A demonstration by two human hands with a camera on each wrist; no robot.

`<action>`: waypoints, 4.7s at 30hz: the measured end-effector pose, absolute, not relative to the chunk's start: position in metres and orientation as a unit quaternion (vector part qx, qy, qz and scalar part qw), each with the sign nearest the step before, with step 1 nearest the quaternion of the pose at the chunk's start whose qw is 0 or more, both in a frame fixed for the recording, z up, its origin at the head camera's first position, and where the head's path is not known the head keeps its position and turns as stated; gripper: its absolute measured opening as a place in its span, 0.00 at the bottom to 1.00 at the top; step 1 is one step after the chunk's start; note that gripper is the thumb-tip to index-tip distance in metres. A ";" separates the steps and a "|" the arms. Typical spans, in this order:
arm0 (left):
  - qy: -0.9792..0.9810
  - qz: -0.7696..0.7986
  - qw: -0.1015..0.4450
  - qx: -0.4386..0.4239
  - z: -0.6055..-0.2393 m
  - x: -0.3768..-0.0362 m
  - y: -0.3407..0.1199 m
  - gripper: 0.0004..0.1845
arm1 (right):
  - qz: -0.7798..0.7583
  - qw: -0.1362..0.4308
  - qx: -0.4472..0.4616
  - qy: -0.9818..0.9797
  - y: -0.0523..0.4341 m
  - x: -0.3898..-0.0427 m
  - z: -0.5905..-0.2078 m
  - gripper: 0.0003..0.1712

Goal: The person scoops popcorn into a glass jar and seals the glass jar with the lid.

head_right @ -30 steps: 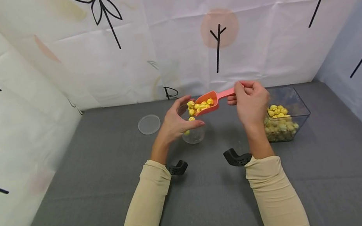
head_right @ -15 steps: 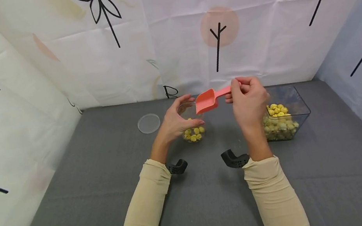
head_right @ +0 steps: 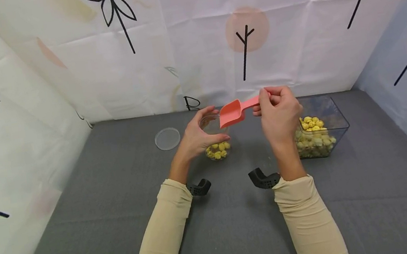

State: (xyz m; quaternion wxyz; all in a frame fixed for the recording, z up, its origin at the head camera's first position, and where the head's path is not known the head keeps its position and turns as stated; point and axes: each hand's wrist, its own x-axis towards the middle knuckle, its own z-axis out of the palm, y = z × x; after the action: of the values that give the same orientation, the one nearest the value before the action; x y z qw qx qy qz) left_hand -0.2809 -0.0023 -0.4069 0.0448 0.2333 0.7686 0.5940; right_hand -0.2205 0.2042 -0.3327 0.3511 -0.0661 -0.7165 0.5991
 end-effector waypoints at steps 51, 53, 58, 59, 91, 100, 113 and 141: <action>0.830 0.462 -0.072 0.306 -0.341 -0.258 0.037 0.51 | 0.678 0.427 -0.092 -0.591 0.268 -0.207 -0.307 0.09; 0.829 0.462 -0.070 0.307 -0.339 -0.256 0.042 0.51 | 0.677 0.431 -0.092 -0.590 0.271 -0.206 -0.305 0.08; 0.827 0.453 -0.066 0.326 -0.332 -0.251 0.056 0.53 | 0.665 0.445 -0.094 -0.592 0.281 -0.202 -0.306 0.08; 0.826 0.451 -0.065 0.331 -0.332 -0.250 0.058 0.53 | 0.666 0.446 -0.094 -0.590 0.284 -0.201 -0.306 0.09; 0.821 0.448 0.025 0.352 -0.353 -0.251 0.157 0.56 | 0.500 0.459 -0.168 -0.715 0.347 -0.178 -0.313 0.17; 0.811 0.478 0.038 0.335 -0.367 -0.255 0.171 0.55 | 0.369 0.389 -0.138 -0.833 0.350 -0.177 -0.316 0.23; 0.806 0.500 0.076 0.309 -0.388 -0.257 0.187 0.57 | 0.272 0.348 -0.100 -0.891 0.350 -0.177 -0.326 0.24; 0.797 0.520 0.093 0.292 -0.402 -0.263 0.206 0.58 | 0.251 0.370 -0.035 -0.894 0.352 -0.174 -0.344 0.17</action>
State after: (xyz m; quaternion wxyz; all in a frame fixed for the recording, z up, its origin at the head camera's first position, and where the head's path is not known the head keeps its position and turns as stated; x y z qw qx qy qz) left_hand -0.2626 0.2059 -0.4017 0.0927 0.2924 0.7969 0.5204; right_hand -0.1745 0.3522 -0.3442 0.3703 -0.0352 -0.8938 0.2507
